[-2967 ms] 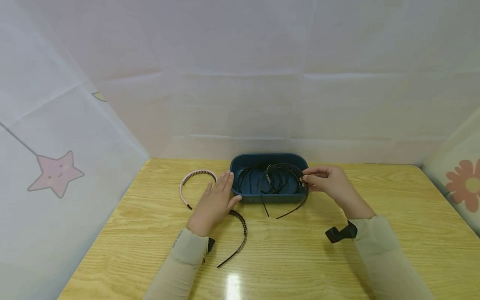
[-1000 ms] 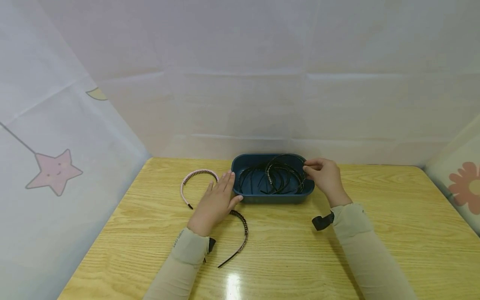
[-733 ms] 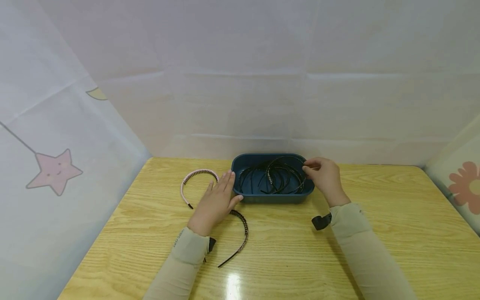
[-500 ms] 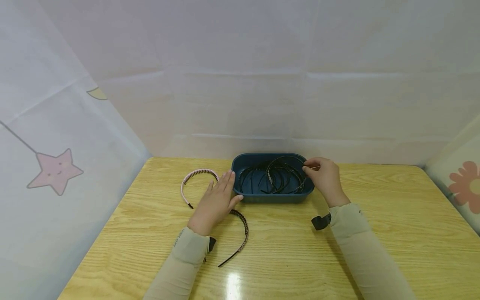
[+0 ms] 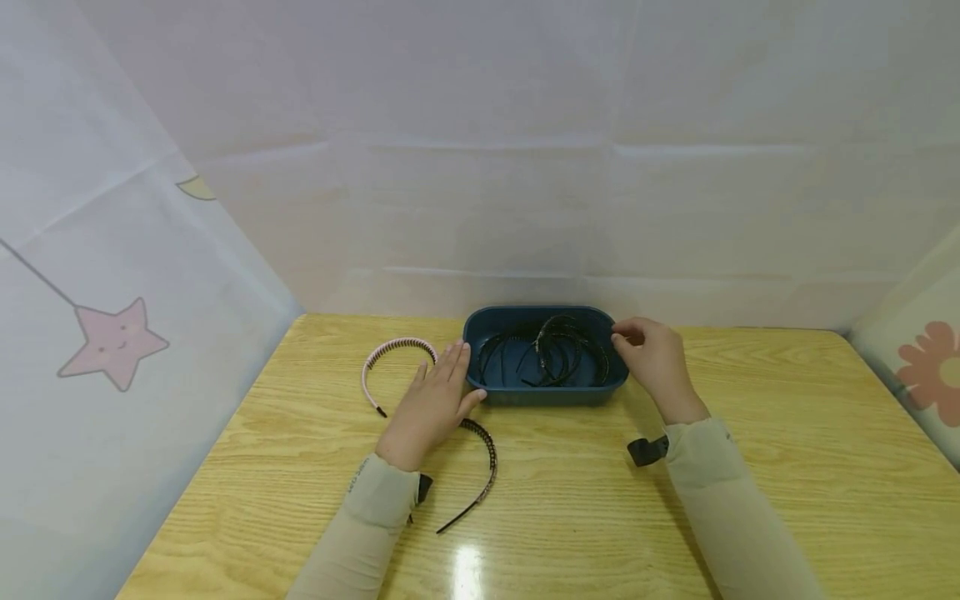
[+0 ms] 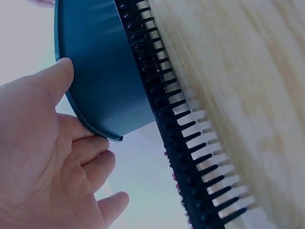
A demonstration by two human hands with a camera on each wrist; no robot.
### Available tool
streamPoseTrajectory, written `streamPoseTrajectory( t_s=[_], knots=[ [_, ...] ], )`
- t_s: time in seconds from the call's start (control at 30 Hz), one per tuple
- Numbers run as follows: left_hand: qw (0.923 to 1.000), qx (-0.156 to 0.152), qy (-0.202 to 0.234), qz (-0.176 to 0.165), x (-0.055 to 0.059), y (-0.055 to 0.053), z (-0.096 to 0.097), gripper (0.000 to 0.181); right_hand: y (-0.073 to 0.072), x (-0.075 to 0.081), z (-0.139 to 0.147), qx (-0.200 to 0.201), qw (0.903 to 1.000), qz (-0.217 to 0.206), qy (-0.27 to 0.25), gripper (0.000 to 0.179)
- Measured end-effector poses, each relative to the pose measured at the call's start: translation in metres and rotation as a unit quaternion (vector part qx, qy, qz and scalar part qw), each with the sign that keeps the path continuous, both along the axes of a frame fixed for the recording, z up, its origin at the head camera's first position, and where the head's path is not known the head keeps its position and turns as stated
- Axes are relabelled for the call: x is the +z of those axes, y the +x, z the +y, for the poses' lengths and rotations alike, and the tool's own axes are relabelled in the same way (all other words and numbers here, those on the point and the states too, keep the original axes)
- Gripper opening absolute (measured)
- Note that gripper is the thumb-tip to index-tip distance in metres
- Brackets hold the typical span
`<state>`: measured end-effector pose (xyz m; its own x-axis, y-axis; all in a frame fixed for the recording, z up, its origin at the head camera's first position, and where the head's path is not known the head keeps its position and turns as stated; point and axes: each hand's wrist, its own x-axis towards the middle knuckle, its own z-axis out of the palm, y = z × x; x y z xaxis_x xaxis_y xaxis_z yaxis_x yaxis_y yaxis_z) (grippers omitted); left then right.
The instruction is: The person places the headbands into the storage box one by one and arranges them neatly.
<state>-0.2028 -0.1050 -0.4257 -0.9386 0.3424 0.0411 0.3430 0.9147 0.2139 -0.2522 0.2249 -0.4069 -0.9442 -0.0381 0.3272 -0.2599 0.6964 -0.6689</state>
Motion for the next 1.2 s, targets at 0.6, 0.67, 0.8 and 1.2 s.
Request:
streamPoseTrajectory(
  t_s=[0.6, 0.67, 0.8, 1.2],
  knots=[
    [0.9999, -0.001, -0.011, -0.001, -0.002, -0.002, -0.002, 0.077, 0.017, -0.008, 0.005, 0.096, 0.9727, -0.056, 0.204, 0.058],
    [0.9999, -0.001, -0.011, -0.001, -0.003, -0.002, -0.002, 0.076, 0.018, -0.01, 0.005, 0.1, 0.9695, -0.058, 0.216, 0.064],
    [0.9999, -0.002, -0.013, 0.0, -0.004, -0.002, -0.002, 0.076, 0.019, -0.016, 0.007, 0.104, 0.9647, -0.065, 0.233, 0.071],
    [0.9998, -0.012, -0.016, 0.0, 0.002, -0.004, -0.004, 0.076, 0.018, -0.022, 0.013, 0.114, 0.9568, -0.087, 0.253, 0.074]
  ],
)
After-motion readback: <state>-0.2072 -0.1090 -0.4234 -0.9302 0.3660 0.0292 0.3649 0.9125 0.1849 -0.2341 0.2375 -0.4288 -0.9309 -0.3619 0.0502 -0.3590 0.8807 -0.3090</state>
